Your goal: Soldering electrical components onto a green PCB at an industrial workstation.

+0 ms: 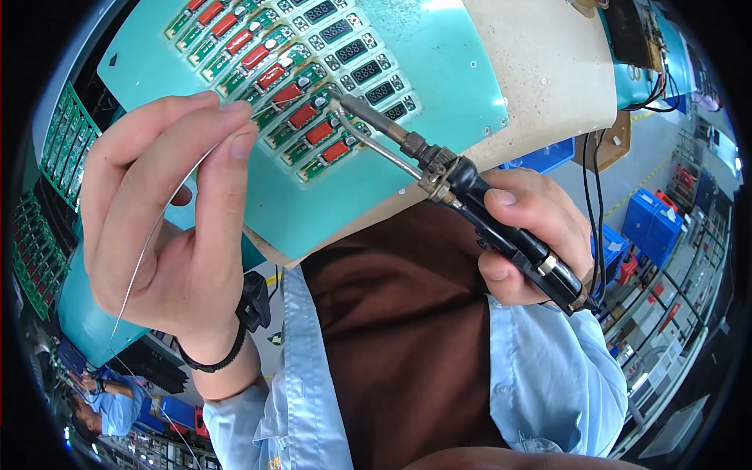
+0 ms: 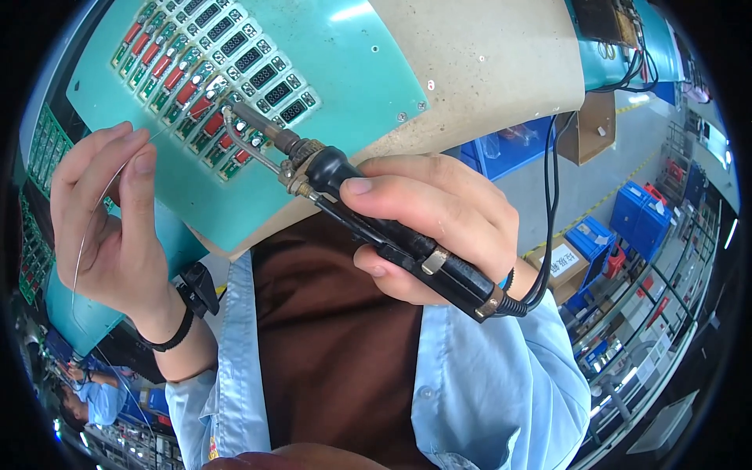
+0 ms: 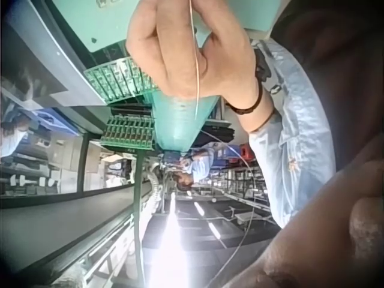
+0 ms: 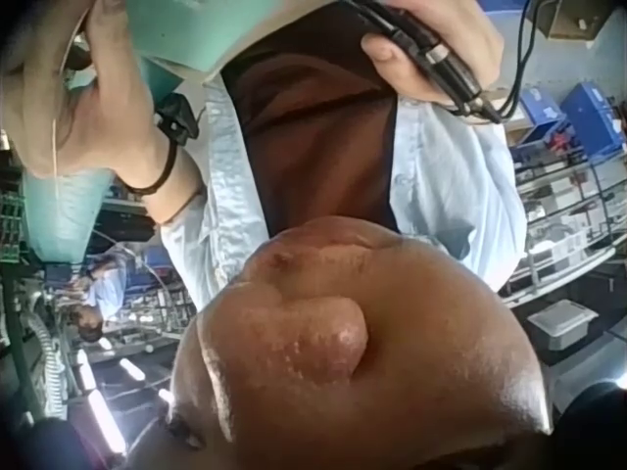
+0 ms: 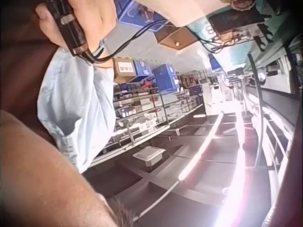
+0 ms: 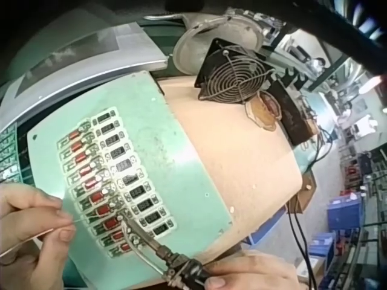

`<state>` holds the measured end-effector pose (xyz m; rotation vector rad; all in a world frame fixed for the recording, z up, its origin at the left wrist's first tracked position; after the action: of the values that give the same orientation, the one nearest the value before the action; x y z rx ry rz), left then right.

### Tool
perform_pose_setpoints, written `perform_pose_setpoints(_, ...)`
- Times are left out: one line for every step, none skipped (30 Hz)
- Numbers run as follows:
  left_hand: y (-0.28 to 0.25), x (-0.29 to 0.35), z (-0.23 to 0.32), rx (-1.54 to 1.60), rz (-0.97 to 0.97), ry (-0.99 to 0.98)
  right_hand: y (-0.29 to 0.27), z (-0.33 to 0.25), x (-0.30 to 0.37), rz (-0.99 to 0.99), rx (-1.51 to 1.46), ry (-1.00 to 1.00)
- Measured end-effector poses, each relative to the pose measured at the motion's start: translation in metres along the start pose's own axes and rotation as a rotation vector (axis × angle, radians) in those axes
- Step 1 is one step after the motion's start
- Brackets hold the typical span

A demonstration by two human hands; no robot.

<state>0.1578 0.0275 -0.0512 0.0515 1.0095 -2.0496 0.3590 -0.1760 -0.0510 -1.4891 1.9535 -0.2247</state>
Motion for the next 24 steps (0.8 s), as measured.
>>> perform_pose_setpoints(0.001,0.001,0.000,-0.003,-0.001,-0.008,0.000,0.000,0.000,-0.008,-0.002,0.004)
perform_pose_setpoints(0.001,0.001,0.000,-0.006,-0.003,-0.014,0.001,-0.001,-0.001,-0.014,-0.004,0.008)
perform_pose_setpoints(0.001,0.000,0.000,-0.009,-0.004,-0.020,0.002,-0.001,-0.002,-0.021,-0.005,0.011)
perform_pose_setpoints(0.000,0.000,0.000,-0.006,-0.003,-0.020,0.004,-0.001,-0.002,-0.022,-0.002,0.013)
perform_pose_setpoints(-0.001,0.000,0.001,-0.010,-0.010,-0.035,0.006,-0.001,-0.002,-0.016,-0.003,0.009)
perform_pose_setpoints(-0.002,0.000,0.001,-0.014,-0.017,-0.049,0.008,-0.001,-0.002,-0.010,-0.004,0.006)
perform_pose_setpoints(-0.002,0.001,0.001,-0.020,-0.024,-0.065,0.009,-0.001,-0.001,-0.005,-0.007,0.002)
perform_pose_setpoints(-0.002,0.001,0.000,-0.019,-0.024,-0.066,0.009,-0.001,-0.001,-0.007,-0.007,0.002)
perform_pose_setpoints(-0.002,0.002,-0.001,-0.014,-0.019,-0.057,0.009,-0.001,-0.001,-0.010,-0.006,0.006)
perform_pose_setpoints(-0.001,0.002,-0.002,-0.010,-0.015,-0.048,0.009,-0.001,-0.001,-0.013,-0.005,0.009)
perform_pose_setpoints(-0.001,0.002,-0.003,-0.005,-0.010,-0.038,0.009,-0.001,-0.001,-0.017,-0.004,0.012)
perform_pose_setpoints(0.000,0.002,-0.003,-0.006,-0.011,-0.038,0.009,-0.001,-0.001,-0.016,-0.004,0.013)
perform_pose_setpoints(0.001,0.002,-0.003,-0.001,-0.007,-0.036,0.010,0.000,-0.002,-0.021,0.000,0.008)
perform_pose_setpoints(0.002,0.002,-0.003,0.004,-0.002,-0.033,0.010,0.001,-0.002,-0.025,0.005,0.003)
perform_pose_setpoints(0.002,0.002,-0.003,0.008,0.003,-0.030,0.010,0.001,-0.002,-0.030,0.009,-0.002)
perform_pose_setpoints(0.003,0.002,-0.004,0.008,0.002,-0.030,0.011,0.001,-0.002,-0.028,0.009,-0.002)
perform_pose_setpoints(0.005,0.002,-0.004,0.021,0.011,-0.032,0.011,0.001,-0.002,-0.025,0.005,0.000)
perform_pose_setpoints(0.006,0.002,-0.004,0.035,0.019,-0.033,0.011,0.001,-0.002,-0.022,0.001,0.001)
perform_pose_setpoints(0.006,0.002,-0.005,0.050,0.028,-0.035,0.011,0.001,-0.002,-0.019,-0.002,0.003)
perform_pose_setpoints(0.006,0.002,-0.005,0.050,0.027,-0.035,0.012,0.001,-0.002,-0.019,-0.002,0.004)
perform_pose_setpoints(0.005,0.001,-0.005,0.038,0.014,-0.025,0.012,0.001,-0.002,-0.013,0.008,-0.008)
perform_pose_setpoints(0.005,0.000,-0.005,0.023,0.002,-0.017,0.013,0.001,-0.003,-0.007,0.015,-0.022)
perform_pose_setpoints(0.004,0.000,-0.005,0.008,-0.010,-0.008,0.013,0.001,-0.003,-0.002,0.023,-0.035)
perform_pose_setpoints(0.004,0.000,-0.005,0.008,-0.010,-0.009,0.013,0.001,-0.004,-0.002,0.022,-0.035)
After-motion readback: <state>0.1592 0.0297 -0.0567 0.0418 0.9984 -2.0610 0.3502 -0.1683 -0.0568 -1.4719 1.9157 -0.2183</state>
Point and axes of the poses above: each hand's wrist, its own x-axis away from the middle knuckle, its own y-axis out of the palm, z = x × y, the point moved 1 cm from there along -x, towards the middle knuckle, and after that the axes turned 5 degrees about -y, right-handed, at the moved point
